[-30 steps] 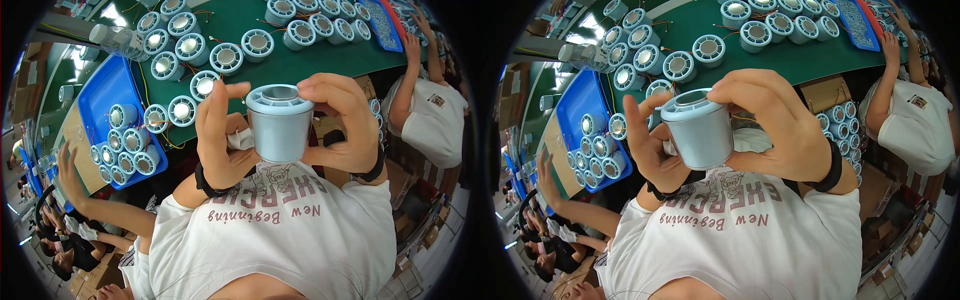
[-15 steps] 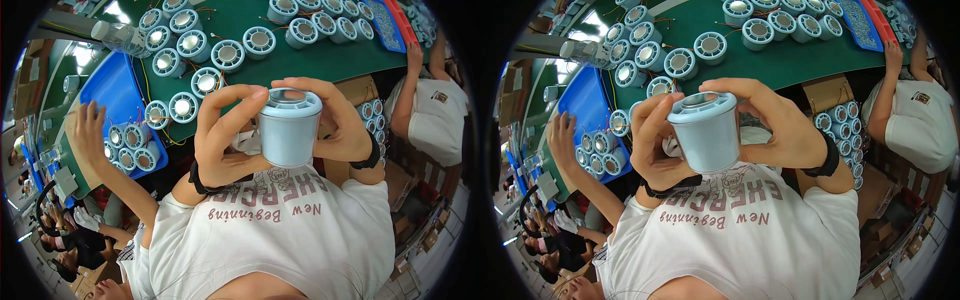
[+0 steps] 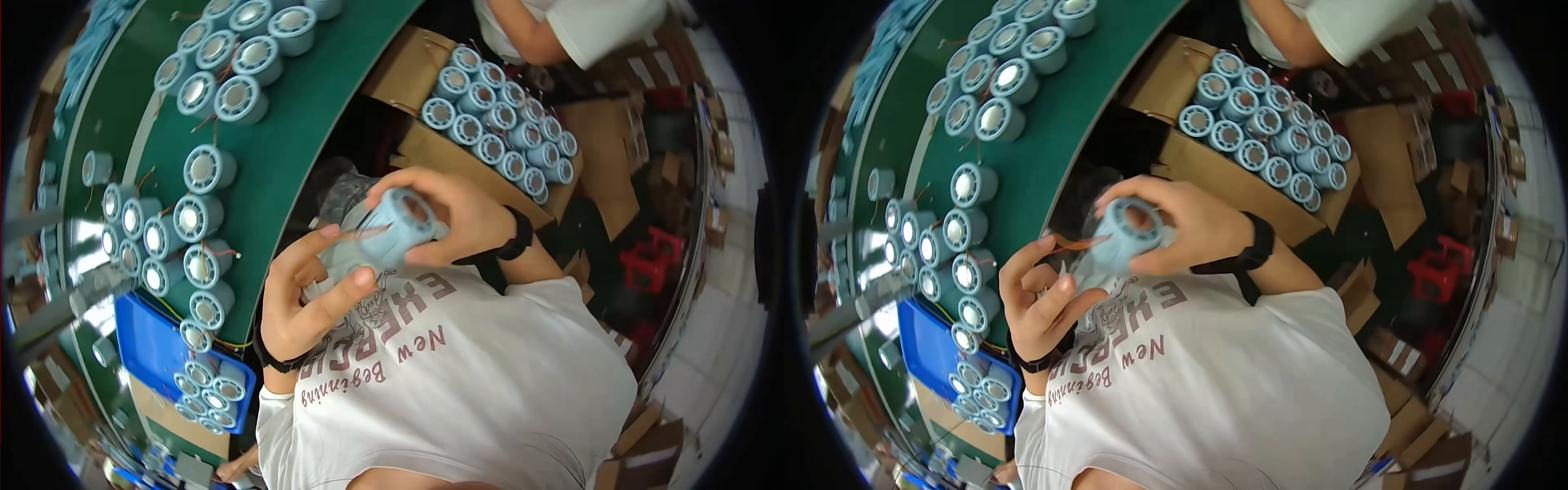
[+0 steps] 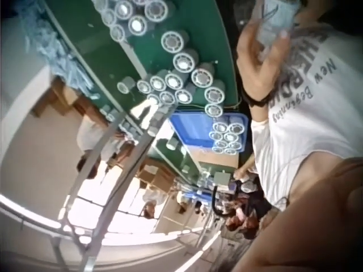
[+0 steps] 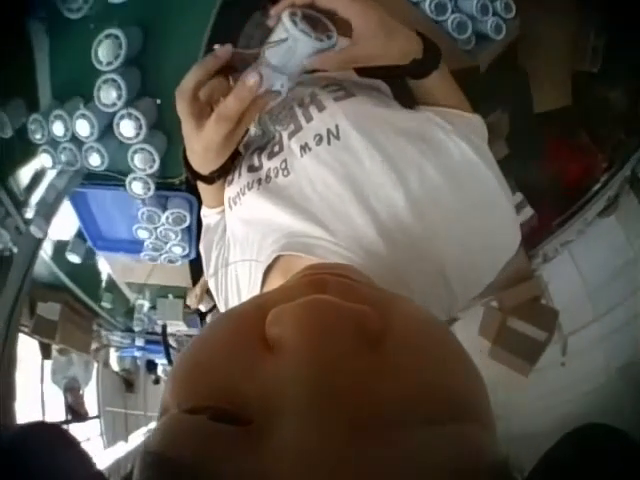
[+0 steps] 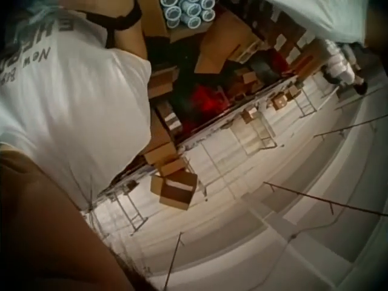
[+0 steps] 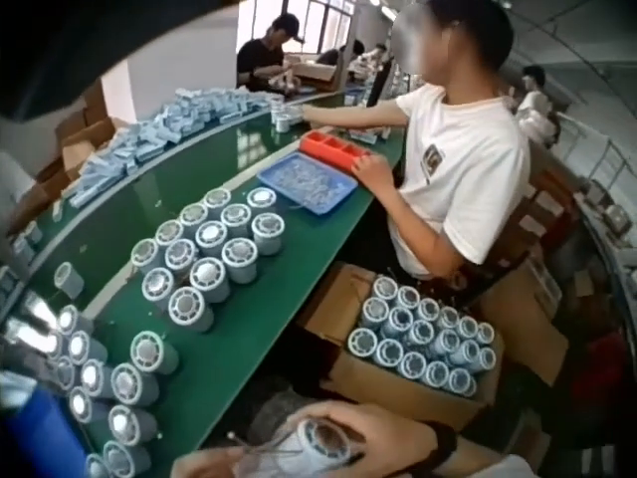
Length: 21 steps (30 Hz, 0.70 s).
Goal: The person wipes a motor with a cloth, turns it over, and places it into a box, repeating this process for several more motors.
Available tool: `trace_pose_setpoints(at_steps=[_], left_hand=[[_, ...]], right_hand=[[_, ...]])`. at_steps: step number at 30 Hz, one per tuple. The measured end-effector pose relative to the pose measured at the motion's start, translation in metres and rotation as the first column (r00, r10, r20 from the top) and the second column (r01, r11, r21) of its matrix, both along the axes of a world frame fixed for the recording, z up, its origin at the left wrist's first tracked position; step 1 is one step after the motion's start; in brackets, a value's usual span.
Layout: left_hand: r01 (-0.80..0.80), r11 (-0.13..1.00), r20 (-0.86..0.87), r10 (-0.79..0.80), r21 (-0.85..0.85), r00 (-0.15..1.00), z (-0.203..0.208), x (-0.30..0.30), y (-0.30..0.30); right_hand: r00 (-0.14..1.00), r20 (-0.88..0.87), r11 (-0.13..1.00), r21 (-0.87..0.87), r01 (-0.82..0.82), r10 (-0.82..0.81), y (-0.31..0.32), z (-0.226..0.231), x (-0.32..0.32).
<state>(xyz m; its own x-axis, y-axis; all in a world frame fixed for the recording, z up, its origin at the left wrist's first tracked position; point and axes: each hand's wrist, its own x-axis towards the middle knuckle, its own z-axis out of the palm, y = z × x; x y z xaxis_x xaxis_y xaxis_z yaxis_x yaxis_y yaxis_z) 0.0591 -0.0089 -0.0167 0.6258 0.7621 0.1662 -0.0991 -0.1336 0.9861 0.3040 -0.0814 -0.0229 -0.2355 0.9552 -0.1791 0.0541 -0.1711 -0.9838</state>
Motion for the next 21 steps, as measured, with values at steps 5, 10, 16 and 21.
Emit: trace_pose_setpoints(at_steps=[5, 10, 16, 21], left_hand=[[0.065, 0.81, 0.043, -0.111, 0.583, 0.993, -0.011, 0.018, 0.007], [-0.007, 0.858, 0.141, -0.076, 0.514, 0.987, -0.019, 0.029, 0.012], [-0.097, 0.828, 0.147, 0.018, 0.552, 0.989, -0.007, 0.022, 0.013], [-0.078, 0.852, 0.076, 0.045, 0.518, 0.996, -0.001, 0.014, 0.019]], right_hand=[[0.358, 0.594, 0.599, 0.272, 0.753, -0.72, -0.133, -0.021, 0.086], [-0.018, 0.812, 0.361, 0.278, 0.89, -0.583, -0.22, -0.066, 0.144], [0.024, 0.847, 0.542, 0.319, 0.777, -0.531, -0.227, -0.151, 0.18], [0.21, 0.959, 0.705, -0.017, 0.709, -0.188, -0.222, -0.144, 0.2]])
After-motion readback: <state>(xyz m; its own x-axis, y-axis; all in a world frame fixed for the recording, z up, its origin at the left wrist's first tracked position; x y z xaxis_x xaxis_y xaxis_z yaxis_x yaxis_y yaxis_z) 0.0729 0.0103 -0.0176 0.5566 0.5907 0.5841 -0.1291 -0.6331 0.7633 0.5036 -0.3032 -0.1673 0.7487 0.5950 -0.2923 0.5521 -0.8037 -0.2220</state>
